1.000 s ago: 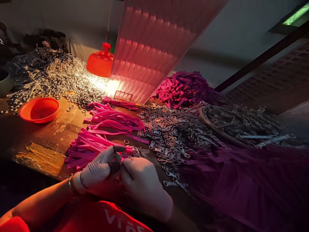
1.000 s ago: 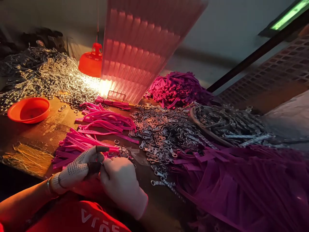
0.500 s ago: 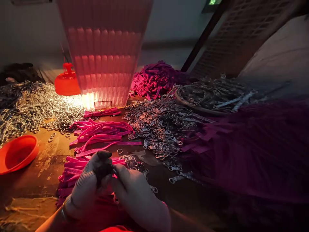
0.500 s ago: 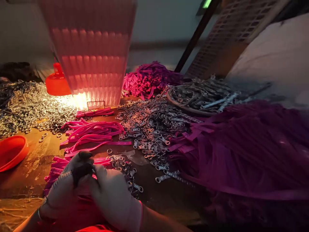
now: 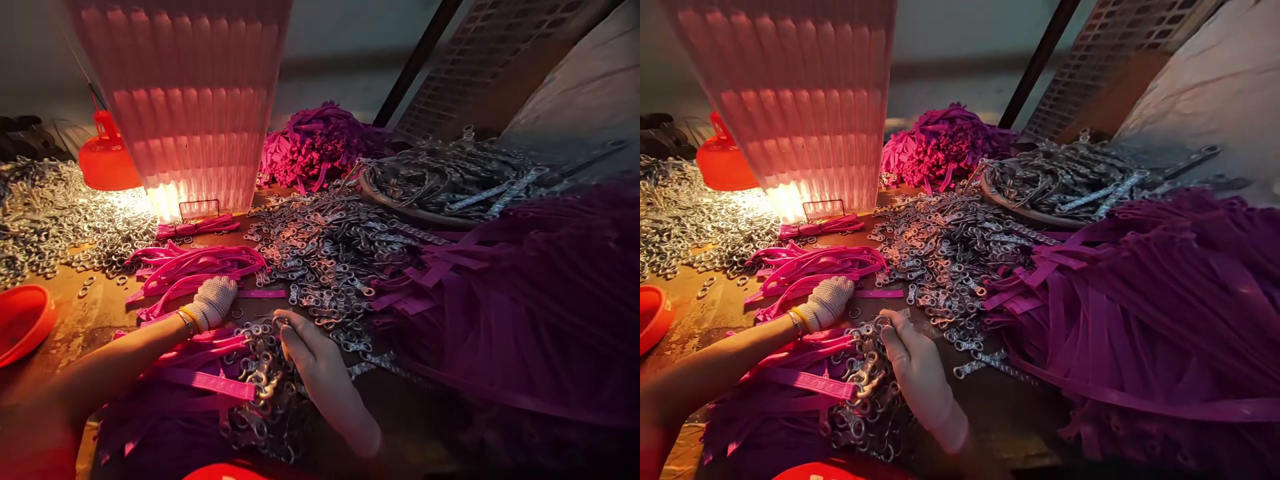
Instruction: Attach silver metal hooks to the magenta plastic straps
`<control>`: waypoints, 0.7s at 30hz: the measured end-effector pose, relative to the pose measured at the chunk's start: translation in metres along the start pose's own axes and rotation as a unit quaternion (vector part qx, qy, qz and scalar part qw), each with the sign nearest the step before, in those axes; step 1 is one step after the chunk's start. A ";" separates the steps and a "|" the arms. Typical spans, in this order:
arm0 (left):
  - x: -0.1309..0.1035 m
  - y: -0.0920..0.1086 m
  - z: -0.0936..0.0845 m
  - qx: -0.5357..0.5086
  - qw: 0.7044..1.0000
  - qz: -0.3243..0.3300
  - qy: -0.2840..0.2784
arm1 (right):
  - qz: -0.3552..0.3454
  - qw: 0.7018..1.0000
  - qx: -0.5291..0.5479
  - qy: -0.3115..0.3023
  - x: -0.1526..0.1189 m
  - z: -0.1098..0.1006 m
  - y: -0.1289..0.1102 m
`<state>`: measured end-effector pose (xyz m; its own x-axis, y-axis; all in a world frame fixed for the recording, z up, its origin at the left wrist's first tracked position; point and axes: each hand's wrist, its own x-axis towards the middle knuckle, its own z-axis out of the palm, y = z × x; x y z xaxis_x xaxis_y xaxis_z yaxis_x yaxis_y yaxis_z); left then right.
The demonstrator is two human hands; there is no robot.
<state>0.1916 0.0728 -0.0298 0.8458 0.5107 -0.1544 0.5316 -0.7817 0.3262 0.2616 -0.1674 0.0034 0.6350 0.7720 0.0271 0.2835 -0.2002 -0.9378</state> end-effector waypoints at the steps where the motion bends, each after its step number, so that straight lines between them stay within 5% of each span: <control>1: 0.003 0.001 0.000 -0.022 1.000 -0.001 0.001 | 0.000 1.000 -0.005 -0.003 0.002 -0.001 0.001; 5: -0.001 -0.003 -0.016 -0.098 0.995 0.012 -0.015 | -0.062 0.998 -0.029 -0.009 0.013 -0.005 -0.001; 7: -0.017 -0.003 -0.028 -0.220 0.974 0.025 -0.039 | -0.107 0.994 -0.038 -0.010 0.018 -0.005 -0.005; 10: -0.055 0.003 -0.043 -0.486 0.870 0.039 -0.078 | -0.163 0.985 -0.041 -0.031 0.022 0.003 -0.016; 12: -0.081 0.011 -0.051 -0.557 0.826 0.033 -0.075 | -0.204 0.976 -0.062 -0.040 0.023 0.012 -0.024; 17: -0.120 0.026 -0.064 -0.580 0.815 0.010 -0.015 | -0.265 0.936 -0.230 -0.030 0.020 0.035 -0.046; 21: -0.135 0.033 -0.068 -0.563 0.827 0.001 0.009 | -0.284 0.874 -0.392 -0.036 0.010 0.040 -0.061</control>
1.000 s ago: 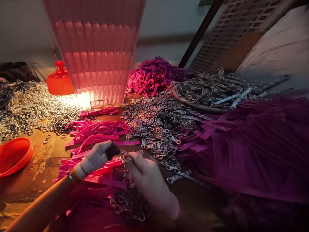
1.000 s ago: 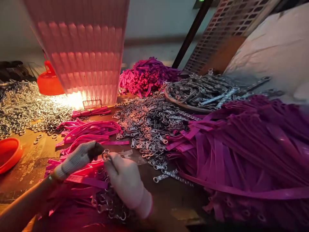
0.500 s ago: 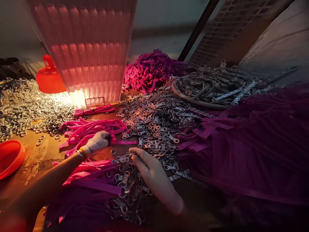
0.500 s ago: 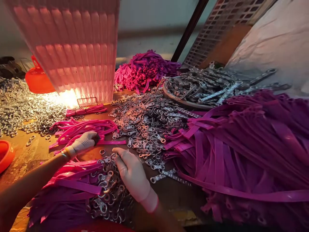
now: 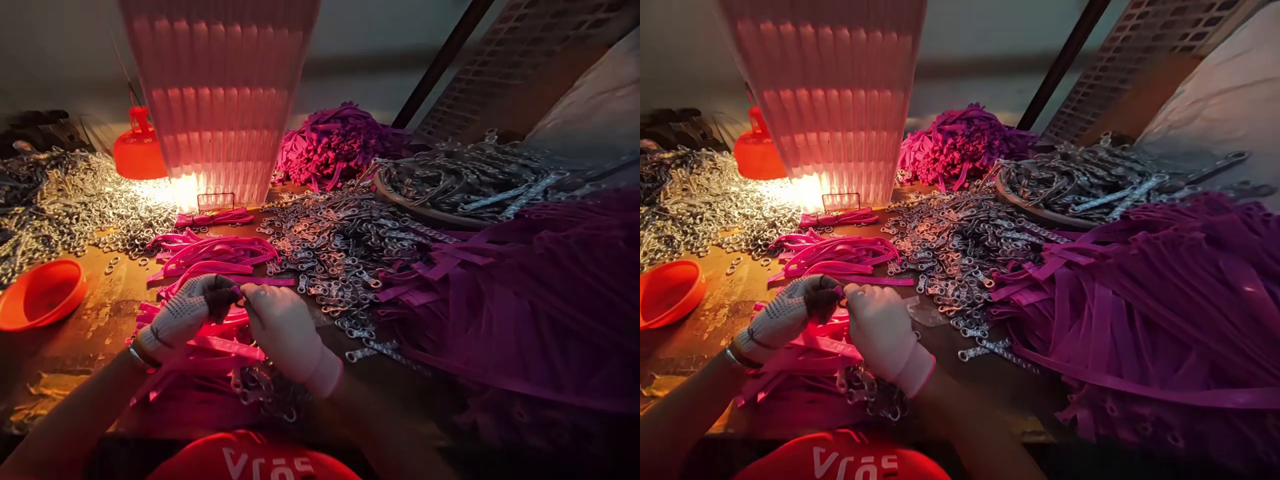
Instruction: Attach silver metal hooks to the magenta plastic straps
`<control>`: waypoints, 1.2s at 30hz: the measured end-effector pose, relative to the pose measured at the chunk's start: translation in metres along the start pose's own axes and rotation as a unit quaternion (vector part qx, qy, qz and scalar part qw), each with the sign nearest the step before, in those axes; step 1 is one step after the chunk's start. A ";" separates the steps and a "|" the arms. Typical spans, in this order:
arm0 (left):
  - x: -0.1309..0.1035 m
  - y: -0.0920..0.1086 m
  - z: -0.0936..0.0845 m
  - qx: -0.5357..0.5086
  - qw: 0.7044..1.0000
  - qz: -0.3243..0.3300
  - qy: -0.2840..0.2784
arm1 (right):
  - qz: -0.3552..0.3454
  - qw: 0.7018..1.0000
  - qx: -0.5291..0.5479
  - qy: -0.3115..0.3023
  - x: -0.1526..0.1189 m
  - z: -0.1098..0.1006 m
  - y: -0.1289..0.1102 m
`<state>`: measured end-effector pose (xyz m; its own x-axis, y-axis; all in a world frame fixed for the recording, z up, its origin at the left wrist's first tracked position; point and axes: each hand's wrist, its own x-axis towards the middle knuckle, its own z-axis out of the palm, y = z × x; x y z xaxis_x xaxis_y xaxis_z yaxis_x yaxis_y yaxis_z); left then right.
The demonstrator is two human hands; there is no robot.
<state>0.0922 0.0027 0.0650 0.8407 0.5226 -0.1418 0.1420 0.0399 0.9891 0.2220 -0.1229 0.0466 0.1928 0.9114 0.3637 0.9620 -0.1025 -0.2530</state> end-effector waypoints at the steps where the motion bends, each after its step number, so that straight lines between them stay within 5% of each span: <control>1: -0.003 0.000 0.001 0.023 1.000 -0.004 0.000 | -0.009 0.999 -0.042 -0.010 -0.001 -0.002 -0.003; 5: -0.013 -0.002 0.007 0.131 0.991 -0.018 -0.021 | -0.052 0.989 -0.136 -0.036 -0.009 -0.008 -0.007; 10: -0.015 -0.018 0.016 0.310 0.943 0.120 0.005 | -0.062 0.985 -0.154 -0.043 -0.016 -0.002 -0.003; 14: -0.013 -0.038 0.014 0.283 0.945 0.151 -0.064 | -0.025 0.994 -0.107 -0.026 -0.025 0.007 -0.001; 20: -0.025 -0.054 0.011 0.250 0.957 0.145 -0.012 | 0.002 0.991 0.043 -0.126 -0.026 0.001 -0.002; 23: -0.034 -0.061 0.017 0.319 0.935 0.153 0.027 | 0.028 0.983 0.005 -0.180 -0.021 0.003 -0.005; 27: -0.039 -0.069 0.021 0.384 0.909 0.160 0.034 | -0.026 0.980 -0.105 -0.167 -0.025 0.014 -0.007; 32: -0.036 -0.061 0.019 0.413 0.892 0.180 0.014 | -0.102 0.972 -0.162 -0.137 -0.027 0.014 -0.004; 36: -0.039 -0.035 -0.005 0.473 0.858 0.199 0.028 | -0.119 0.985 -0.087 -0.094 -0.021 0.002 0.001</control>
<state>0.0520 -0.0143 0.0366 0.8980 0.3763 0.2280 0.2331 -0.8464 0.4788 0.2184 -0.1415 0.0369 -0.0648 0.9739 0.2174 0.9974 0.0703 -0.0179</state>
